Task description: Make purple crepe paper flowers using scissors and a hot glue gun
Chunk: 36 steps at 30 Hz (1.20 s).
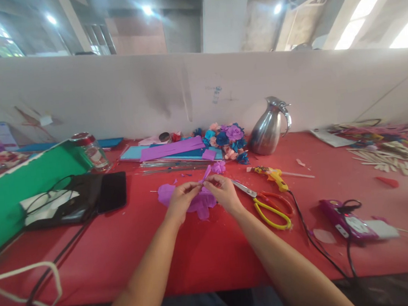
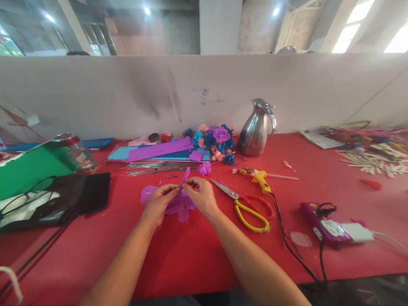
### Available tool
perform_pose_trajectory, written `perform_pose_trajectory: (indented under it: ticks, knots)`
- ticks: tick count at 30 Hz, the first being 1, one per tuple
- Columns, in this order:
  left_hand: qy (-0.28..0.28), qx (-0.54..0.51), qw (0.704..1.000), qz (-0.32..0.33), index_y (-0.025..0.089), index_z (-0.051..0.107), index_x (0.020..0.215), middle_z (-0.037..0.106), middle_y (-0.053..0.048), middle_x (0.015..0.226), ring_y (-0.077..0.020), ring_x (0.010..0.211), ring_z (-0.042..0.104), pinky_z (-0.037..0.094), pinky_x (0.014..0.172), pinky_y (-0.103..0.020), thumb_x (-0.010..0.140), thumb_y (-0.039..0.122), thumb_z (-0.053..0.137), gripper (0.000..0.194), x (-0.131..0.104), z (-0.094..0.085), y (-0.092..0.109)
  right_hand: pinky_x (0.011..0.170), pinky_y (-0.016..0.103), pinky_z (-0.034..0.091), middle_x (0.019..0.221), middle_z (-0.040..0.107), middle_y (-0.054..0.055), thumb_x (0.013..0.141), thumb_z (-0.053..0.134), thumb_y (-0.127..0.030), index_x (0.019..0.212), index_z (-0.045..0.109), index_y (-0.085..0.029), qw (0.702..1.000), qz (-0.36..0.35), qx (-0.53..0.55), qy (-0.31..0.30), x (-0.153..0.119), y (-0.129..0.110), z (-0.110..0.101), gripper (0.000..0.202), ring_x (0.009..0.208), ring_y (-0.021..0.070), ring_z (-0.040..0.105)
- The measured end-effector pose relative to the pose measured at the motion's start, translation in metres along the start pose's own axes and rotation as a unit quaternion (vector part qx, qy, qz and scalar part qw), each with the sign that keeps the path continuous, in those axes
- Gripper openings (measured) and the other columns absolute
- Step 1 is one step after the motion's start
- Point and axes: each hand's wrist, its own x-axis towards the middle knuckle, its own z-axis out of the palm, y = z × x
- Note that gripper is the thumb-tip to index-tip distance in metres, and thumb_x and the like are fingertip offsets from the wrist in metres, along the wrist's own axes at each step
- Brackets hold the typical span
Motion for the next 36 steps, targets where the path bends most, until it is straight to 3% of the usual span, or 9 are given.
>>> perform_pose_trajectory:
  ticks: [31,36]
  knots:
    - [0.027,0.120,0.990,0.065,0.019,0.075,0.081,0.074,-0.006,0.082,-0.0209,0.077,0.064,0.046,0.072,-0.030,0.065,0.042,0.074,0.028,0.0013,-0.0006,-0.0069,0.062,0.025,0.041,0.070,0.063,-0.002,0.072,0.056,-0.031,0.072,0.059,-0.019,0.998,0.017,-0.033,0.042,-0.0016,0.0025,0.0053,0.013,0.063,0.0133,0.052]
    - [0.040,0.086,0.994,0.059,0.019,0.075,0.081,0.074,-0.006,0.083,-0.0202,0.077,0.064,0.046,0.073,-0.030,0.064,0.042,0.073,0.028,0.0001,0.0015,-0.0036,0.060,0.024,0.040,0.074,0.064,-0.001,0.071,0.058,-0.034,0.081,0.058,-0.019,0.999,0.022,-0.021,0.042,-0.0023,0.0021,0.0066,0.018,0.063,0.0130,0.052]
